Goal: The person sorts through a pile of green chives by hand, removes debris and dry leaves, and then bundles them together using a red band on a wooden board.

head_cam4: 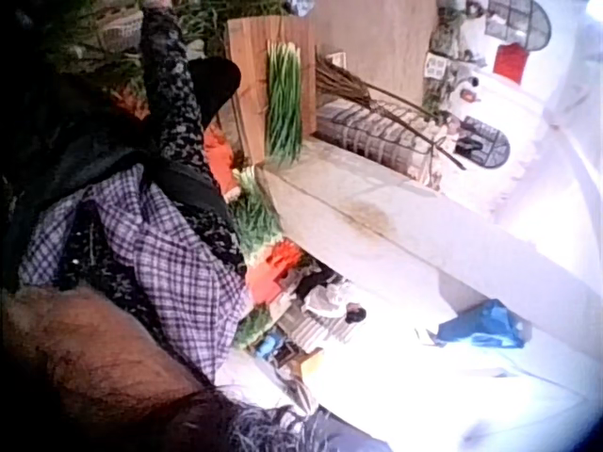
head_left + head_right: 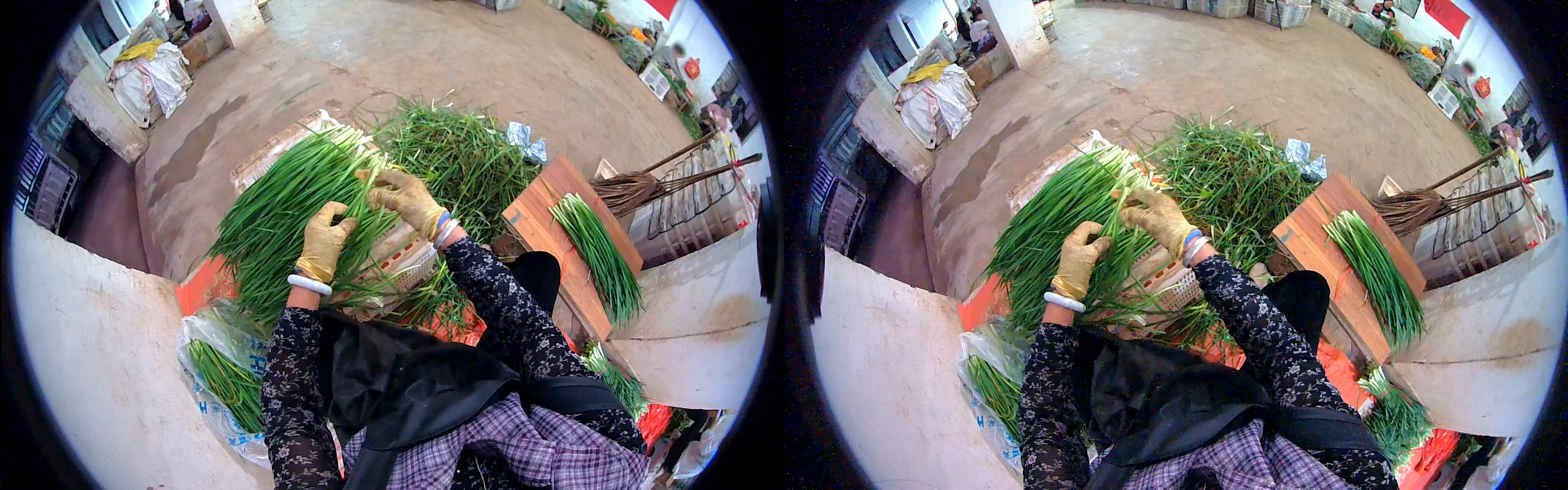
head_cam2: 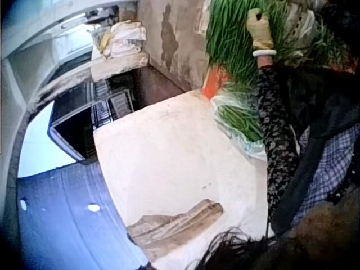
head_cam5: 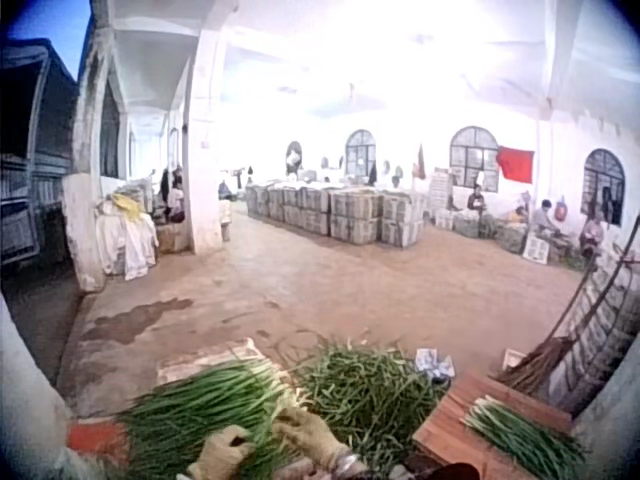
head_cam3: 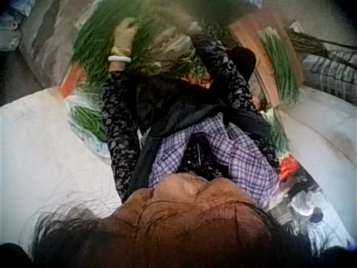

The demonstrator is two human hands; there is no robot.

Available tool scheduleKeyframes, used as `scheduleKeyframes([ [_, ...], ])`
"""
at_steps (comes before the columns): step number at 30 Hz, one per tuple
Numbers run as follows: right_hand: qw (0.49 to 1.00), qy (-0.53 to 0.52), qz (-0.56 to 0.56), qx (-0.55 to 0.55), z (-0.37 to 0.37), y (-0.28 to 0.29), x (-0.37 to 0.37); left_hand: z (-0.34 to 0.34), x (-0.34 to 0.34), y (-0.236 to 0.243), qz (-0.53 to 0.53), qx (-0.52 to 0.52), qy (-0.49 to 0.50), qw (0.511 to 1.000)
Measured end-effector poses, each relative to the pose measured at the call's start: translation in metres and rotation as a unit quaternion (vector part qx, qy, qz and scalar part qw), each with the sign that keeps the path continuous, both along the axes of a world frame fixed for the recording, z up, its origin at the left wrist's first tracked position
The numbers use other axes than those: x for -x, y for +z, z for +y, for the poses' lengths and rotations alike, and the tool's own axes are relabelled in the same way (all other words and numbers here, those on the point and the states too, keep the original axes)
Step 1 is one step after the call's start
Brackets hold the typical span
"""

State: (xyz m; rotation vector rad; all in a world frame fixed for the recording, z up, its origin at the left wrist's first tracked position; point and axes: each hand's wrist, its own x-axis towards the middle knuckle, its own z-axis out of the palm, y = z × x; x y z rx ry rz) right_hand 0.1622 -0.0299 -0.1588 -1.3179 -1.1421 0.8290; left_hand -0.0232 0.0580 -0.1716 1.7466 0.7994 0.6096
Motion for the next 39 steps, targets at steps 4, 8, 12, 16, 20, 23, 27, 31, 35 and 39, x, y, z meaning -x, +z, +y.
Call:
scheduleKeyframes([
  [4, 0.954, 0.109, -0.275, 0.044, 0.012, -0.026, -0.005, -0.001, -0.01, -0.006, 0.022, -0.058, 0.045, 0.997],
  [8, 0.868, 0.054, -0.462, 0.172, -0.003, -0.017, 0.04, -0.002, -0.003, -0.009, 0.017, -0.097, 0.108, 0.989],
  [12, 0.776, 0.187, -0.581, 0.16, -0.019, -0.029, 0.053, 0.011, -0.008, -0.018, -0.092, 0.076, 0.083, 0.989],
  [16, 0.958, -0.033, -0.261, 0.113, -0.014, -0.024, 0.008, 0.018, -0.003, -0.031, -0.063, 0.008, 0.036, 0.997],
  [20, 0.955, -0.178, -0.237, 0.036, 0.007, -0.007, -0.01, 0.003, -0.016, -0.017, -0.021, -0.104, 0.043, 0.993],
  [23, 0.937, -0.186, -0.281, 0.095, 0.022, -0.008, -0.001, -0.002, -0.014, -0.018, -0.021, -0.05, 0.062, 0.997],
  [27, 0.973, -0.152, -0.107, 0.135, 0.022, -0.002, 0.003, -0.004, -0.012, -0.015, -0.005, -0.055, 0.068, 0.996],
  [31, 0.969, -0.18, -0.159, 0.056, 0.017, -0.016, -0.004, -0.002, -0.015, -0.021, -0.032, -0.022, 0.072, 0.997],
  [35, 0.95, -0.152, -0.269, 0.039, 0.012, -0.013, -0.006, -0.012, -0.014, -0.004, -0.023, -0.018, 0.07, 0.997],
  [39, 0.865, -0.159, -0.475, -0.023, -0.004, -0.014, -0.005, -0.014, -0.023, -0.008, -0.095, 0.08, 0.058, 0.991],
])
